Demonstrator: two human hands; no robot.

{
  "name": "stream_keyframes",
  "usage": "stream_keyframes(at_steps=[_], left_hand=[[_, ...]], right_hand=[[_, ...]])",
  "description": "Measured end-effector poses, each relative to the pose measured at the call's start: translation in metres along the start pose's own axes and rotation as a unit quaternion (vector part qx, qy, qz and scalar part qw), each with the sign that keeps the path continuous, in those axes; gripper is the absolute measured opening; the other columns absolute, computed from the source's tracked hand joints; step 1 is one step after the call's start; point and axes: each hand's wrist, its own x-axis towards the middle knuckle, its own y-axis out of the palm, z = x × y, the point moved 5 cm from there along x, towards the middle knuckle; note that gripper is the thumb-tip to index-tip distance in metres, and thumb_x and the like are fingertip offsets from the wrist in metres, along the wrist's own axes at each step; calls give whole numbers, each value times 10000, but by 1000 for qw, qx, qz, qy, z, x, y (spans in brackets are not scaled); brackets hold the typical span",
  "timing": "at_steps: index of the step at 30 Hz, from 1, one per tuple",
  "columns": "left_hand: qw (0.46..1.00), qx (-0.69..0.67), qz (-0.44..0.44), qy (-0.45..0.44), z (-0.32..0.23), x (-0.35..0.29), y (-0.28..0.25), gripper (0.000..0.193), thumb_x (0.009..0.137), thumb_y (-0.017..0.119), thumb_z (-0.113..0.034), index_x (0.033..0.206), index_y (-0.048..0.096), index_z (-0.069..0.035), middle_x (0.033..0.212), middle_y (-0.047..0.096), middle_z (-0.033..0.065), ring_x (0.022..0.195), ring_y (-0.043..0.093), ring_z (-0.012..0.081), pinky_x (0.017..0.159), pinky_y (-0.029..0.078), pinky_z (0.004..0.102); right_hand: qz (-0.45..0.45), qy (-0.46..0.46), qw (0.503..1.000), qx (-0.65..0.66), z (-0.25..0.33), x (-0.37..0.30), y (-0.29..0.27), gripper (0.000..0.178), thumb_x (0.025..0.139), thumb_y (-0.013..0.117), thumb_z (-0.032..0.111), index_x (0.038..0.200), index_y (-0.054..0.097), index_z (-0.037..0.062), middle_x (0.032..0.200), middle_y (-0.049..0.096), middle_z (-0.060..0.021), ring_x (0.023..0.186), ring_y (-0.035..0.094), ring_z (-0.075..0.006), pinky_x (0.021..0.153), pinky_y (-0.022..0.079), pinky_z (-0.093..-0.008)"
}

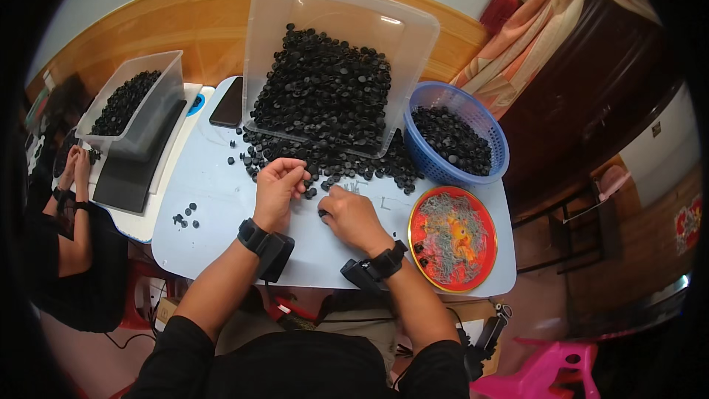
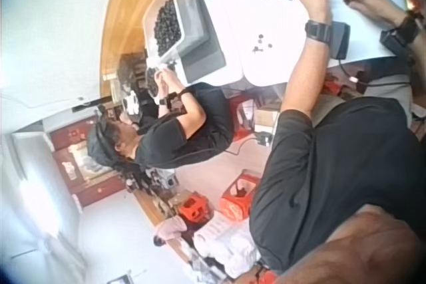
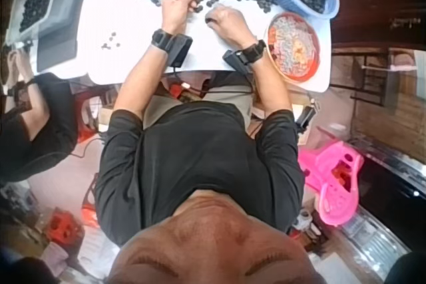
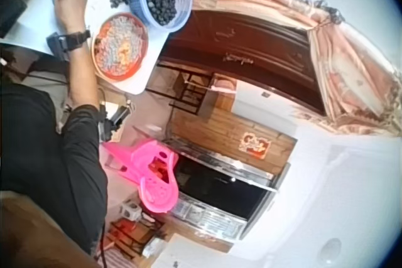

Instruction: Assembling small black plastic parts by hand at a workbench.

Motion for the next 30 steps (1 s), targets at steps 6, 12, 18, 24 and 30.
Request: stream_keyframes(at_steps=[6, 12, 18, 24, 30], left_hand=[[997, 57, 51, -27, 4, -4, 13, 115, 839, 568, -85, 922, 594, -10, 756, 629, 48, 575, 526, 53, 489, 404, 165], [962, 28, 247, -109, 13, -16, 37, 164, 846, 593, -106, 965, 600, 7, 815, 632, 63, 660, 577, 78, 574, 469, 184], [981, -15, 166, -101, 9, -11, 25, 118, 823, 623, -92, 905, 617, -7, 742, 634, 66, 606, 580, 84, 517, 466, 179], [982, -2, 133, -135, 9, -11, 22, 150, 875, 568, -157, 889, 613, -14, 696, 621, 66, 546, 540, 66, 482, 425, 162], [982, 20, 134, -133, 13, -8, 17, 192, 897, 536, -195, 898, 613, -20, 666, 603, 47, 522, 514, 59, 469, 404, 154]], right_hand=[[-89, 87, 952, 279, -21, -7, -17, 153, 664, 666, 21, 815, 640, 33, 656, 502, -30, 553, 486, -114, 500, 385, -250], [-149, 93, 925, 337, -21, -9, -32, 167, 669, 674, 5, 834, 648, 11, 669, 494, 7, 558, 425, -48, 493, 342, -202], [-193, 146, 926, 289, -38, -19, -40, 118, 683, 668, 18, 797, 639, 10, 672, 518, -14, 567, 474, -77, 511, 379, -214], [-91, 108, 988, 68, -43, -27, -21, 79, 683, 655, 95, 759, 654, 73, 722, 567, -76, 624, 578, -258, 571, 457, -348], [-70, 80, 994, -11, -29, -8, -13, 81, 698, 655, 144, 749, 653, 82, 722, 556, -77, 644, 582, -267, 581, 461, -369]])
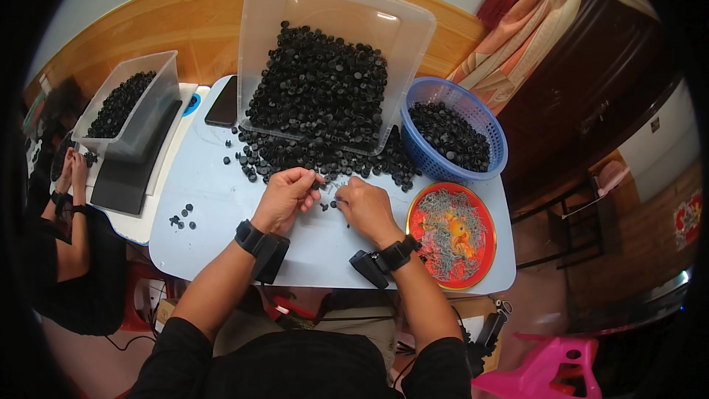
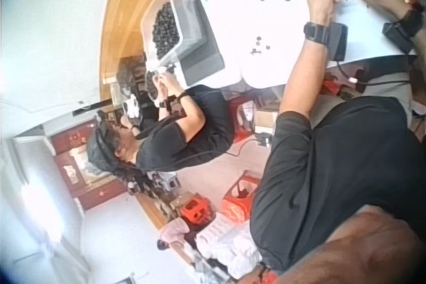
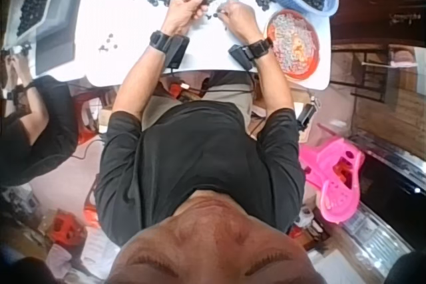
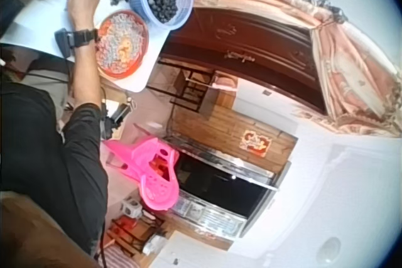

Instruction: Assembling small black plastic parts by hand at a workbench.

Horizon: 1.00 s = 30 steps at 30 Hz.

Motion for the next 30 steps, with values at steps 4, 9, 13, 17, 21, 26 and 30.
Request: stream_keyframes(at_steps=[4, 9, 13, 17, 21, 26, 30], left_hand=[[999, -35, 29, -5, 4, 1, 3, 172, 901, 519, -150, 934, 601, -2, 731, 615, 63, 581, 532, 65, 524, 435, 166], [987, -137, 78, -14, 5, 1, 9, 170, 895, 488, -58, 1016, 566, 33, 910, 616, 118, 726, 573, 97, 665, 492, 204], [984, -153, 86, -12, 3, 0, 9, 175, 888, 492, -42, 1032, 559, 32, 954, 610, 132, 767, 589, 114, 690, 501, 215], [980, -174, 95, -11, 1, -1, 10, 189, 860, 519, -4, 1042, 553, 38, 975, 606, 141, 836, 604, 148, 740, 512, 237], [983, -159, 96, -5, 2, -1, 11, 210, 823, 557, 31, 1032, 558, 40, 968, 607, 140, 862, 612, 172, 769, 519, 260], [985, -147, 86, -6, 3, -2, 11, 203, 813, 563, 41, 1015, 568, 41, 947, 612, 139, 835, 619, 181, 749, 527, 269], [989, -112, 98, -14, 3, -4, 14, 199, 816, 561, 29, 1015, 571, 38, 912, 621, 135, 803, 625, 182, 706, 533, 271]], right_hand=[[33, -7, 999, -28, 1, 6, 3, 54, 693, 635, 117, 711, 627, 66, 731, 553, -89, 659, 586, -278, 583, 468, -381], [46, -13, 998, -49, 3, 12, 6, 25, 694, 585, 58, 698, 604, 41, 748, 557, -109, 673, 588, -290, 578, 470, -393], [43, -10, 996, -82, 8, 12, 6, 40, 695, 561, 40, 720, 584, 19, 750, 557, -126, 679, 589, -305, 579, 468, -405], [-47, -20, 999, -17, 4, 6, -9, 38, 684, 574, 27, 717, 566, 10, 757, 556, -132, 656, 583, -310, 567, 467, -385], [-116, 82, 963, 228, -15, -2, -14, 64, 735, 574, -36, 795, 566, -15, 785, 562, -74, 592, 556, -154, 502, 460, -264], [-148, 108, 851, 492, -5, -4, -17, 162, 803, 542, -58, 955, 594, -35, 812, 551, -40, 633, 553, -77, 527, 487, -195], [-138, 132, 815, 547, -5, -7, -12, 121, 793, 576, -44, 908, 611, -35, 805, 554, -29, 661, 553, -69, 527, 478, -186]])
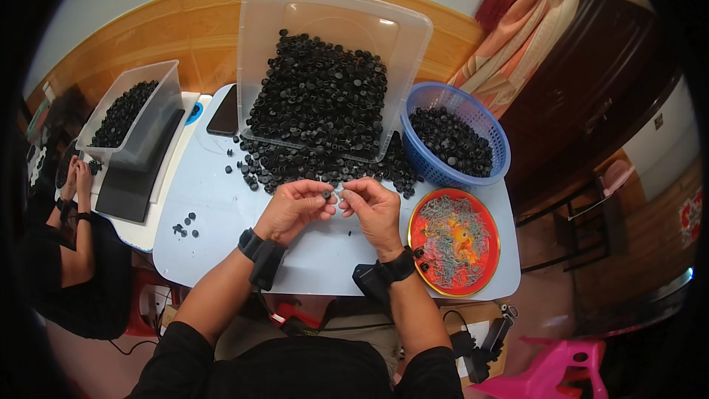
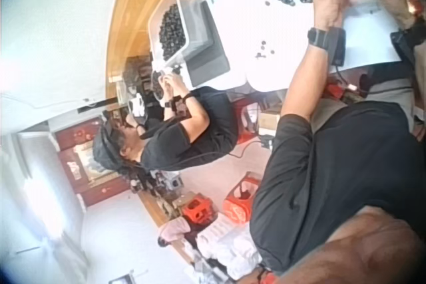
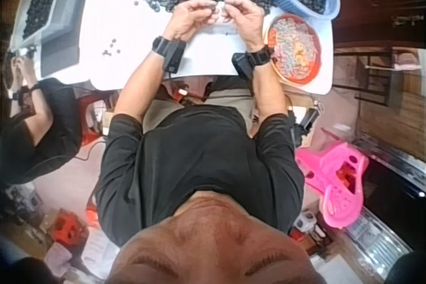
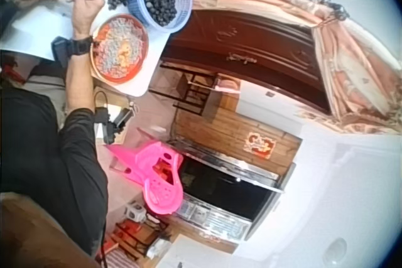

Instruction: Assembling small black plastic parts by hand at a workbench.

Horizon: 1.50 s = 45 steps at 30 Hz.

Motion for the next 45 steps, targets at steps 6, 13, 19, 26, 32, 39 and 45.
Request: stream_keyframes(at_steps=[6, 13, 19, 26, 32, 39, 45], left_hand=[[998, 47, -32, 0, 0, -1, 2, 175, 804, 582, 23, 978, 590, 35, 845, 639, 126, 719, 637, 173, 637, 543, 257], [993, 112, -39, 11, 2, -1, 1, 164, 791, 608, 5, 955, 607, 19, 813, 642, 99, 699, 627, 148, 638, 524, 246], [985, 159, -49, 33, 3, 0, 0, 155, 781, 619, 0, 935, 618, 15, 761, 640, 78, 654, 601, 109, 596, 487, 210], [972, 223, -44, 64, 4, 1, 0, 144, 772, 625, -1, 914, 624, 21, 750, 628, 49, 635, 563, 81, 593, 461, 198], [980, 180, -56, 64, -3, -2, 2, 147, 771, 634, -15, 917, 634, 3, 773, 621, 34, 675, 558, 78, 613, 459, 201], [945, 285, -54, 150, -9, -3, 8, 192, 766, 651, -37, 957, 670, -51, 946, 527, 5, 792, 514, 53, 629, 414, 166], [914, 338, -47, 218, -11, -6, 18, 260, 756, 648, -27, 1010, 665, -81, 909, 486, -9, 686, 434, 55, 596, 385, 168]], right_hand=[[-15, -80, 995, -58, 1, -2, 9, 68, 781, 601, -33, 834, 637, -11, 799, 559, -23, 659, 547, -70, 522, 441, -172], [-20, -167, 963, -210, 11, -3, 9, 76, 746, 612, -46, 817, 617, -17, 772, 553, -65, 664, 551, -133, 553, 438, -235], [-3, -252, 922, -295, 22, -7, 15, 96, 720, 600, -64, 796, 586, -7, 751, 539, -98, 647, 553, -218, 559, 443, -279], [44, -303, 889, -339, 19, -9, 22, 112, 715, 598, -67, 807, 587, -5, 755, 542, -100, 645, 552, -226, 551, 444, -296], [-13, -188, 964, -186, 10, -10, 12, 91, 808, 550, -18, 885, 599, -20, 768, 556, -65, 639, 550, -146, 545, 447, -248], [49, 113, 982, 143, -30, -8, 8, 190, 892, 526, 144, 932, 595, -28, 754, 575, -35, 636, 546, -84, 526, 470, -199], [75, 188, 947, 248, -38, -8, 7, 143, 877, 537, 114, 918, 582, -15, 772, 590, -62, 650, 564, -116, 531, 482, -231]])
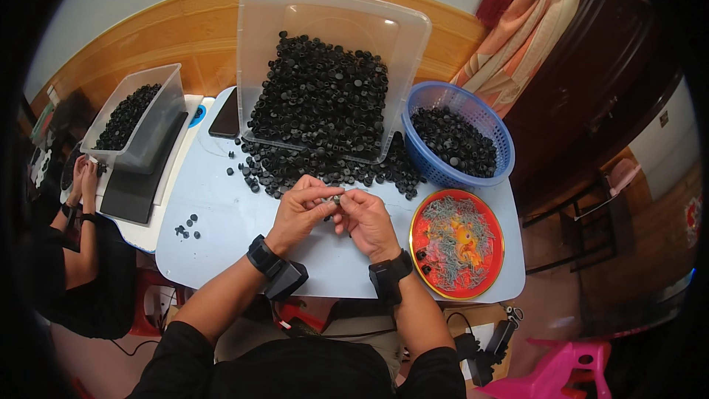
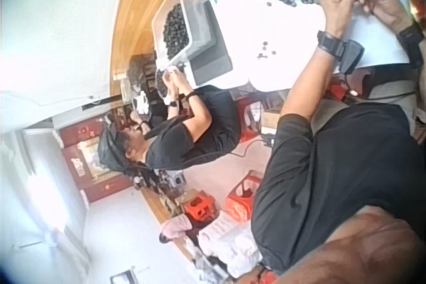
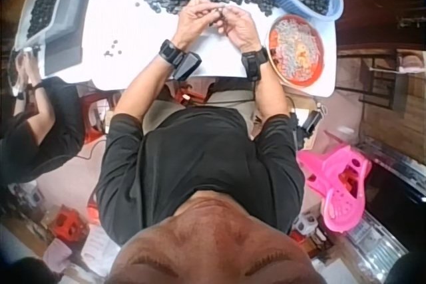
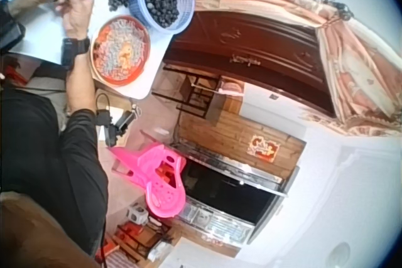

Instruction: Assembling small black plastic parts by hand at a workbench.

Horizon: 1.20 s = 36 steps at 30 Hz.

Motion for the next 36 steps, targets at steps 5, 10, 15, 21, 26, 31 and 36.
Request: stream_keyframes(at_steps=[5, 10, 15, 21, 26, 31, 36], left_hand=[[989, 69, -119, 61, 0, 10, -32, 295, 719, 629, 26, 999, 650, -66, 830, 506, 4, 688, 478, 65, 569, 416, 183], [976, 117, -183, 34, 11, 11, -48, 245, 699, 636, 26, 936, 645, -33, 795, 517, 22, 619, 483, 79, 559, 418, 203], [936, 343, -78, 30, 1, 10, -22, 226, 661, 686, -35, 879, 633, -9, 782, 530, 76, 617, 528, 168, 574, 439, 275], [846, 528, -27, 68, -11, 17, 2, 245, 617, 722, -138, 821, 639, -30, 793, 535, 108, 781, 530, 276, 664, 442, 357], [837, 538, -42, 94, -6, 18, -6, 205, 622, 713, -118, 786, 633, -24, 761, 561, 86, 747, 548, 230, 641, 451, 315], [979, 196, -3, -59, 1, 13, -18, 125, 727, 674, -63, 827, 618, -13, 740, 607, 27, 651, 553, 106, 599, 444, 220], [989, -59, 60, -118, 7, 7, -7, 111, 799, 639, -58, 899, 611, -20, 766, 612, 9, 674, 553, 67, 606, 447, 194]], right_hand=[[-30, -76, 992, 99, 14, 3, -15, 75, 821, 590, 92, 845, 552, 32, 761, 566, -77, 626, 524, -139, 493, 435, -257], [-56, -100, 989, 92, 17, 4, -26, 78, 794, 613, 49, 840, 552, 39, 725, 557, -68, 591, 506, -136, 480, 419, -253], [-83, -120, 988, 56, 20, 1, -24, 89, 794, 631, 47, 826, 548, 38, 698, 560, -63, 569, 523, -127, 451, 430, -247], [-62, -144, 986, 47, 23, -2, -22, 132, 799, 655, 104, 825, 565, 11, 683, 579, -63, 496, 525, -90, 407, 450, -220], [-51, -143, 988, 37, 24, -2, -18, 119, 801, 647, 89, 836, 570, 6, 686, 580, -60, 506, 529, -94, 424, 455, -223], [-42, -150, 988, 15, 26, -3, -13, 100, 797, 629, 44, 868, 575, -2, 703, 585, -55, 560, 552, -107, 471, 472, -233], [-39, -144, 989, 2, 27, -4, -9, 116, 796, 623, 30, 894, 577, -12, 739, 595, -64, 625, 580, -118, 505, 483, -234]])
